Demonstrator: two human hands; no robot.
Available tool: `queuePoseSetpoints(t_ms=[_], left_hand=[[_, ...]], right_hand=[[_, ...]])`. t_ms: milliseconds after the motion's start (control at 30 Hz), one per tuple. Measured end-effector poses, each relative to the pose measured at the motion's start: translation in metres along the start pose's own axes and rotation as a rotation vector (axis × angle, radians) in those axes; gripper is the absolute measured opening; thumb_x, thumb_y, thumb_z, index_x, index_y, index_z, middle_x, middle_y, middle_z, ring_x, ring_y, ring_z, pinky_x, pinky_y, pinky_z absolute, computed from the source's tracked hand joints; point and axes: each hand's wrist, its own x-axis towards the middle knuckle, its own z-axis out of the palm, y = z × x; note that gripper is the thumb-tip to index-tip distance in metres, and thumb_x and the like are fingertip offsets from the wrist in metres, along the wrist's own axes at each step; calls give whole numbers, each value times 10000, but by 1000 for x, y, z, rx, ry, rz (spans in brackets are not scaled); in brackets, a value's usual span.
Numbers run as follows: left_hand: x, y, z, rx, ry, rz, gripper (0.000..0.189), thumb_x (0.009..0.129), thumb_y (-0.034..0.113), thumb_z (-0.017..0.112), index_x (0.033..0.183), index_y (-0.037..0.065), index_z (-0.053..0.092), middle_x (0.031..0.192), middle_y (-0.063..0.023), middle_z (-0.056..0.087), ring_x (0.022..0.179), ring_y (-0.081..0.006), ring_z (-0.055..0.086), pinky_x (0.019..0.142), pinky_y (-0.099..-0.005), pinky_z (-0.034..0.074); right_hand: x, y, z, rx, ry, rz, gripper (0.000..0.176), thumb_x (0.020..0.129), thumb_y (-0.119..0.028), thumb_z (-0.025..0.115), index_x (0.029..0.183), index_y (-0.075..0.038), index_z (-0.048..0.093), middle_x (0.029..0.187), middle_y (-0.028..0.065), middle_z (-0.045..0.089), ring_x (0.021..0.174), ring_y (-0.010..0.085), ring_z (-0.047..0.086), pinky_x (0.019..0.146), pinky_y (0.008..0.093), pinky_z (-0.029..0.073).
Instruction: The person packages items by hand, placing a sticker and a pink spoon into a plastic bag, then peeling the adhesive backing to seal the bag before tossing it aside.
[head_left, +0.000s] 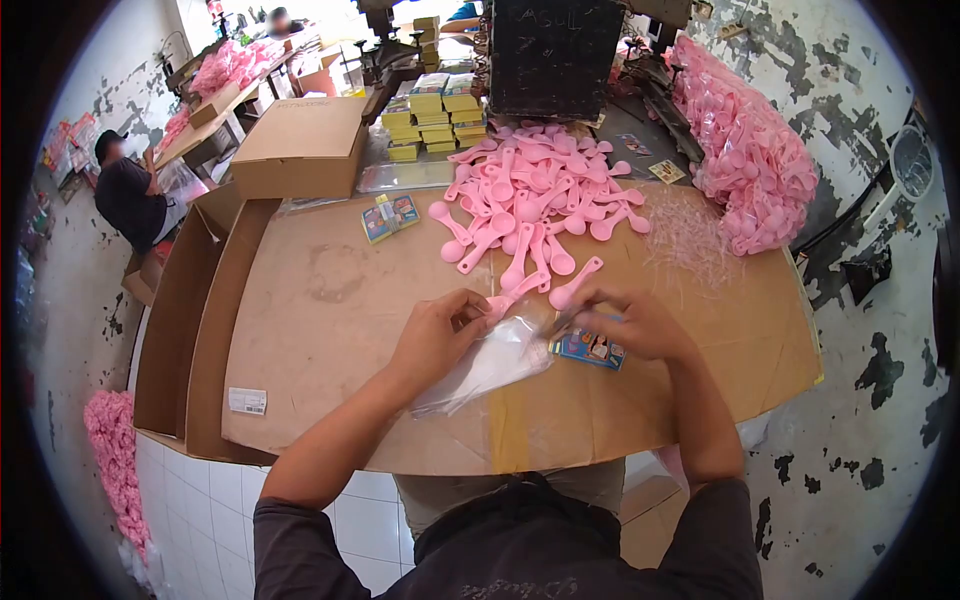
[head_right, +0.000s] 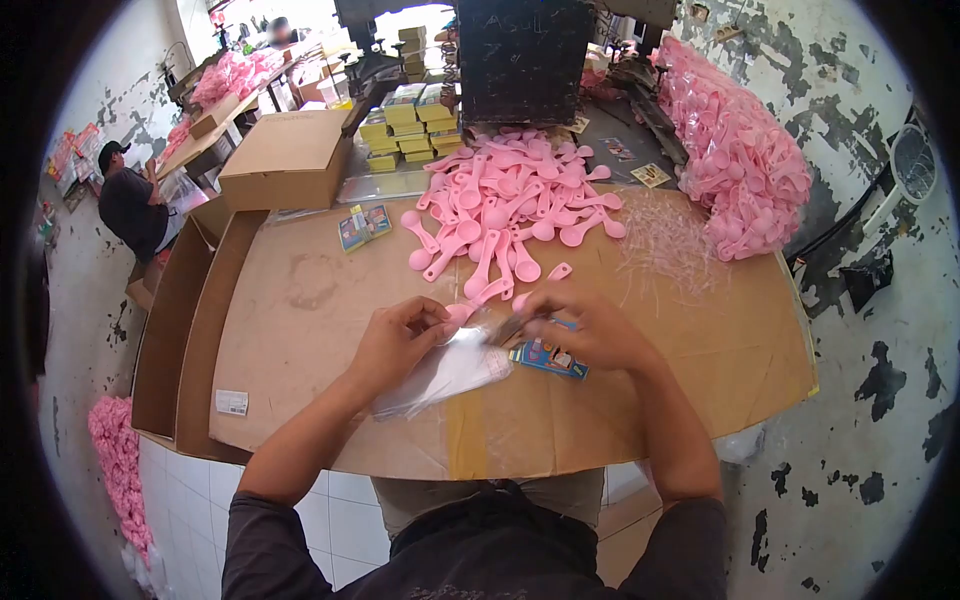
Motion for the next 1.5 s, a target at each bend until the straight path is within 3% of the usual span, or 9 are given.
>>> queuePoseSetpoints(t_ms=[67, 167, 267, 367, 767, 967, 1167, 1367, 1500], left_hand=[[2, -1, -2, 71, -47, 4, 184, 917, 91, 760, 1055, -15, 701, 915, -74, 757, 772, -120, 672, 729, -269, 534], [0, -13, -4, -94, 25, 110, 172, 944, 101, 727, 1070, -9, 690, 940, -88, 764, 743, -143, 686, 731, -298, 553], [5, -15, -15, -535, 41, 96, 190, 980, 104, 701, 1124, -13, 658, 963, -82, 763, 832, -136, 713, 783, -286, 567], [0, 10, -39, -741, -171, -83, 243, 992, 106, 699, 1178, -29, 618, 966, -93, 759, 908, -143, 725, 821, -273, 574], [-8, 9, -14, -622, -215, -96, 337, 966, 40, 714, 1269, -48, 593, 1037, -150, 764, 964, -172, 746, 836, -292, 609], [-14, 18, -6, -573, -235, -52, 365, 974, 27, 699, 1316, -47, 598, 1008, -131, 770, 939, -134, 725, 817, -277, 576], [-17, 19, -2, -589, -267, -90, 396, 978, 30, 691, 1355, -40, 589, 1011, -132, 771, 930, -146, 731, 813, -287, 583], [-16, 16, -1, -628, -220, -57, 409, 981, 69, 702, 1363, -23, 590, 1006, -138, 775, 933, -175, 749, 819, -312, 597], [-17, 14, 2, -403, -242, 67, 413, 989, 62, 690, 1384, 7, 585, 1021, -132, 771, 952, -173, 743, 839, -304, 597]], right_hand=[[6, 9, 24, -79, -95, -207, 184, 944, -64, 684, 1120, -9, 675, 975, 83, 700, 910, 201, 662, 828, 372, 526], [5, 7, 39, -345, -139, -8, 184, 964, -66, 665, 1134, 4, 663, 983, 89, 701, 963, 227, 663, 847, 375, 533], [5, 1, 36, -316, -126, 44, 221, 969, -58, 657, 1179, 10, 650, 1004, 91, 709, 964, 197, 673, 856, 347, 538], [7, 14, 34, -87, 33, 27, 262, 960, -55, 670, 1215, 0, 648, 1041, 86, 720, 946, 152, 676, 850, 317, 538], [11, -4, 26, 305, 280, 36, 310, 975, -26, 658, 1282, -4, 618, 1068, 64, 692, 990, 123, 666, 879, 279, 535], [10, -16, 25, -259, 122, -205, 259, 928, -5, 685, 1179, -49, 734, 946, 54, 654, 861, 148, 627, 761, 305, 508], [15, -12, 32, -111, 354, -206, 285, 906, 15, 686, 1169, -67, 758, 904, 56, 608, 804, 157, 575, 708, 304, 470], [11, -15, 24, -265, 119, -255, 283, 905, 43, 687, 1163, -53, 749, 946, 62, 639, 890, 165, 629, 765, 305, 502], [14, -13, 37, -157, 106, -220, 242, 910, -6, 719, 1148, -45, 744, 964, 68, 657, 817, 136, 616, 722, 295, 502]])
